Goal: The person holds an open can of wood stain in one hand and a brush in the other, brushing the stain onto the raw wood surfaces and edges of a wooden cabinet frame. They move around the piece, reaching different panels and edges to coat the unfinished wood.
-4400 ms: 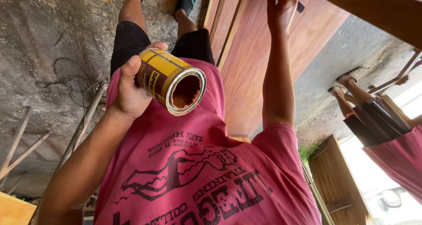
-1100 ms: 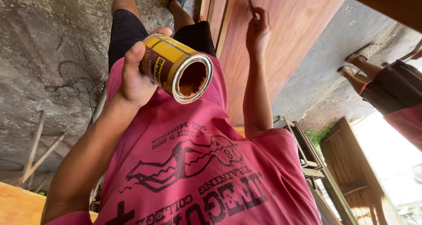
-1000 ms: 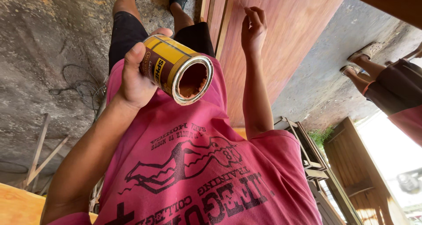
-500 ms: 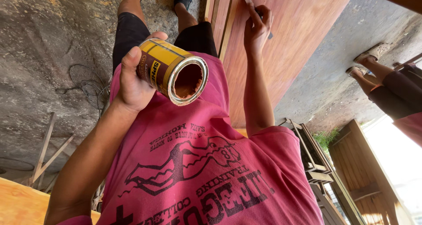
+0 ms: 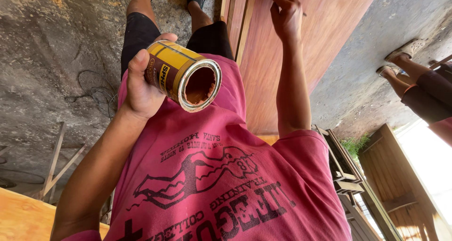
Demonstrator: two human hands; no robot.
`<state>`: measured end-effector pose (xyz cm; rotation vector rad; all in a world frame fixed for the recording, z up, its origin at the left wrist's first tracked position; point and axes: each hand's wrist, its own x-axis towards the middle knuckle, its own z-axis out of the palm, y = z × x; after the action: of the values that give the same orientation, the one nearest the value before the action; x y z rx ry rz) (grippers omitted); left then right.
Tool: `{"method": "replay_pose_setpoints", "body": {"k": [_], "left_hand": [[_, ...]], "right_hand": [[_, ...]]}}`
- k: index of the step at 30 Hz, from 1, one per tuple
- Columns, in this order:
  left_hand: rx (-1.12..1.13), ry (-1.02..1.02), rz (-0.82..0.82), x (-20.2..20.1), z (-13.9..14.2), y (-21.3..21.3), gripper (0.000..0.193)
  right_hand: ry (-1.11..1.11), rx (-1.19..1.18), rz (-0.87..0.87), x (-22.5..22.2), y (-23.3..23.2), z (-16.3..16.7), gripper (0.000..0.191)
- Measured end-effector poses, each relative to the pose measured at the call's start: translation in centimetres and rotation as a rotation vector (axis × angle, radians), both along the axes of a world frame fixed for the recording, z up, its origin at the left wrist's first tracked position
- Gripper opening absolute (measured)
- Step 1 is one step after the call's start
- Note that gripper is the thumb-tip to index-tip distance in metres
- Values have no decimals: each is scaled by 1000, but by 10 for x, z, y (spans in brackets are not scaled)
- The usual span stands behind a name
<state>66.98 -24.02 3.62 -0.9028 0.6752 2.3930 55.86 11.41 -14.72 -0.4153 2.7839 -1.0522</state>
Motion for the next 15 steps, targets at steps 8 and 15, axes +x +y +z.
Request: {"method": "replay_pose_setpoints", "body": {"k": [8, 15], "left_hand": [[-28, 21, -32, 13, 1, -12, 76], [49, 37, -61, 22, -18, -31, 72]], "right_hand": [[-129, -63, -45, 36, 15, 3, 33], [-212, 12, -535, 132, 4, 11, 28]]}}
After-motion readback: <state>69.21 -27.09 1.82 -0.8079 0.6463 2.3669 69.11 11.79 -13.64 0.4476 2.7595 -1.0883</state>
